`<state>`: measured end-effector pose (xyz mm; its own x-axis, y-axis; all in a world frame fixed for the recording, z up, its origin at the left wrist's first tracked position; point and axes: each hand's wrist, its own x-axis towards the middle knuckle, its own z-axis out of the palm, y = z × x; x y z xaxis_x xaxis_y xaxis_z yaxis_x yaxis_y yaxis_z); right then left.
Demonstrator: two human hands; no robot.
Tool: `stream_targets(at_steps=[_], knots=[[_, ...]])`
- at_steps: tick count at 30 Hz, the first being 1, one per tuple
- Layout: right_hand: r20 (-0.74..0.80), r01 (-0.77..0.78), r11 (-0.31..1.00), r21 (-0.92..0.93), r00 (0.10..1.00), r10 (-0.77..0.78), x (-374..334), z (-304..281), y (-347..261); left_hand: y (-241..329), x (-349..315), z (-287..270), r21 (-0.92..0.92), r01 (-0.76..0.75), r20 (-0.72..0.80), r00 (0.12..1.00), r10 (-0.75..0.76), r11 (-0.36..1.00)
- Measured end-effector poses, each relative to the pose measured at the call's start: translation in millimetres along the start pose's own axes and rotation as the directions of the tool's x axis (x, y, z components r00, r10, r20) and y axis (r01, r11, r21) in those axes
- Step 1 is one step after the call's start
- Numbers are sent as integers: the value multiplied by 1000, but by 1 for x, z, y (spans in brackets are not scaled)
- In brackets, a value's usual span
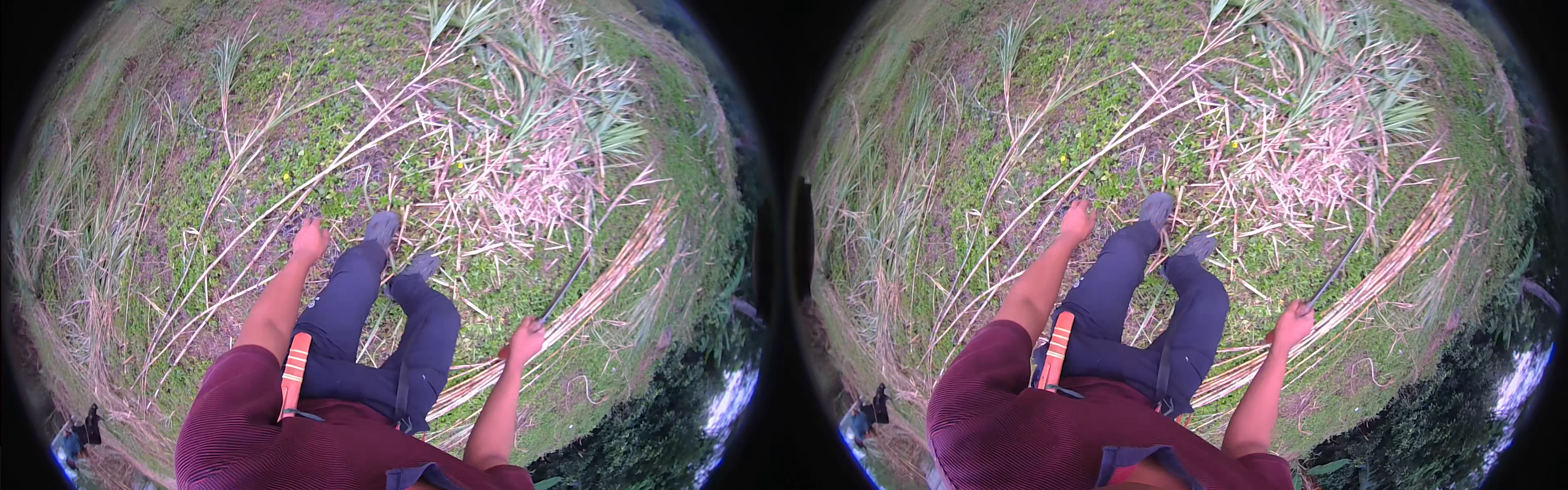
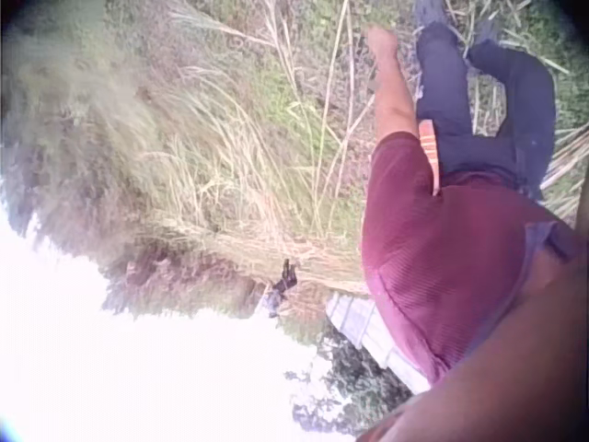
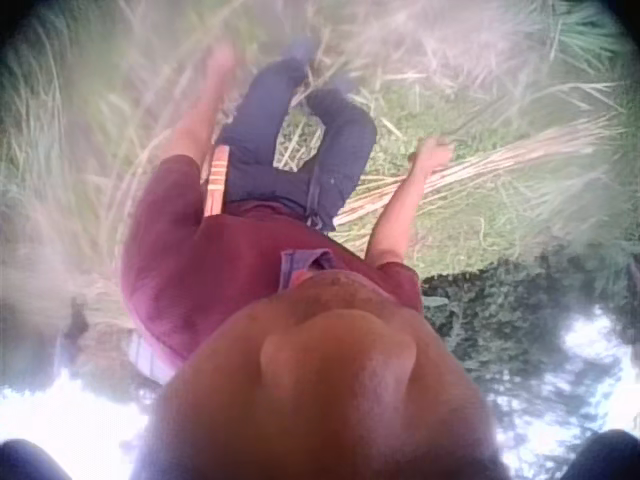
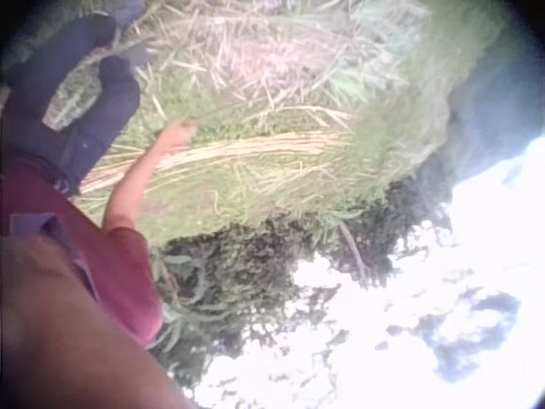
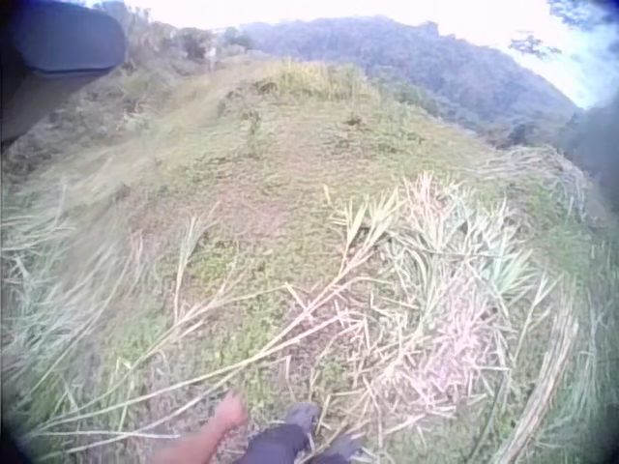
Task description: The person uses a machete to strip leaves and side shoots from long, thin stalks in an outdoor grassy area. They repeatedly hold a stalk with one hand and scrape along its length with the blade, then drop the cleaned stalk onto a growing pile on the ground.
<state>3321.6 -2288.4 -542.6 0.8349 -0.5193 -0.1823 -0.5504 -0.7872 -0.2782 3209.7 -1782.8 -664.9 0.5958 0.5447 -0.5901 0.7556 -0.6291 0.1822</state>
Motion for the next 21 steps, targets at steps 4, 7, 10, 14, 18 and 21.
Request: stream_targets(at_steps=[4,7,10,14,18,21], knots=[[82,175,946,273,976,-204,83,135,-68,30,151,63,103,-32,-25,999,35,994],[142,298,949,102,940,-310,116,244,-88,39,257,97,187,-98,-101,988,118,977],[268,359,918,169,880,-393,151,334,-99,21,340,121,238,-232,-87,962,258,943],[422,442,888,122,787,-450,212,368,-126,21,410,145,281,-140,96,988,117,950],[354,397,911,107,841,-408,226,371,-115,12,410,175,518,-240,-98,937,336,821],[399,193,965,179,882,-251,217,363,-93,-8,433,120,485,50,-390,906,165,873]])
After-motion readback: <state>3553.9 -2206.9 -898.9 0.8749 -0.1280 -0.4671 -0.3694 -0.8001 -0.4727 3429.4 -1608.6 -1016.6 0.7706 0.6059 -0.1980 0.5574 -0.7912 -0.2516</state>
